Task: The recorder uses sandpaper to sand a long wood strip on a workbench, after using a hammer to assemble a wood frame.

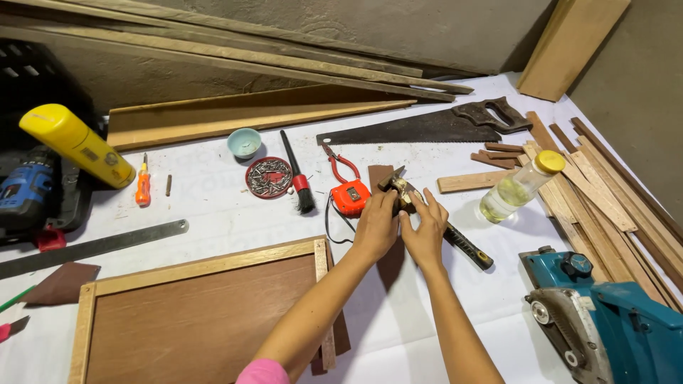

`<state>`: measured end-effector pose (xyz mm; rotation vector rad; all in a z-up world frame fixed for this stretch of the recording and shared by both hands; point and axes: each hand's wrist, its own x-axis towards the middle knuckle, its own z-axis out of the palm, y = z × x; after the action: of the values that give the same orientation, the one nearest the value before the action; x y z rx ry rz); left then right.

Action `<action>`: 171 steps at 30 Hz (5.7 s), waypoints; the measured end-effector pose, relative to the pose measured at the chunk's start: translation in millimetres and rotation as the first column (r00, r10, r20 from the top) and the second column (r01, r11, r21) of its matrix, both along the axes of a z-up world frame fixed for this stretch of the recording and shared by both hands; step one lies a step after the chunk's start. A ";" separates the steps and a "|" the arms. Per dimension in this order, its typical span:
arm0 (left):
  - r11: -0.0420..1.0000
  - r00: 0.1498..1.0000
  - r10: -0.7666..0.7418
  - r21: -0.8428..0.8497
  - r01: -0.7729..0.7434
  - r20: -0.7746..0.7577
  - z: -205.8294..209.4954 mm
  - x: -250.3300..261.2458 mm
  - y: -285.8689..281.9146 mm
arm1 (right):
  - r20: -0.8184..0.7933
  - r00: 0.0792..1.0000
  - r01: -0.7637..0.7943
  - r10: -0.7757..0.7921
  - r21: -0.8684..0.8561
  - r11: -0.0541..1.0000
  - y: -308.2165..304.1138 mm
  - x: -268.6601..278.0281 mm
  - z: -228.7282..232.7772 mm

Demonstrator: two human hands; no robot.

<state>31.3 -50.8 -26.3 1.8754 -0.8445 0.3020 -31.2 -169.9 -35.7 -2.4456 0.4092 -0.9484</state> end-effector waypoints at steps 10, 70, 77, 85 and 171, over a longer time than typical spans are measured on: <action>0.994 0.995 0.096 -0.062 -0.095 0.012 37.6 -50.6 114.0 | 0.044 0.978 -0.208 0.204 0.186 0.960 114.2 -35.6 46.2; 0.912 0.927 0.374 0.177 -0.371 0.016 0.1 -182.6 516.5 | -0.192 0.737 -0.634 0.648 0.138 0.761 469.7 -139.1 24.5; 0.983 0.990 0.132 0.121 -0.136 0.046 18.2 -172.5 433.9 | -0.152 0.858 -0.470 0.490 0.149 0.870 394.9 -164.2 35.5; 0.996 0.998 -0.038 0.086 0.034 0.047 36.3 -187.5 314.7 | -0.174 0.926 -0.302 0.334 0.190 0.934 287.9 -203.9 48.0; 0.510 0.718 -0.695 0.733 0.450 0.043 35.0 -152.6 -509.7 | -0.181 0.918 0.368 -0.354 0.049 0.928 -453.3 -256.5 30.8</action>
<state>-121.2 -560.6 8.7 2.0566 -2.0036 -0.1739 -287.7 -623.3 -4.9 -2.4273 0.9694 -0.8455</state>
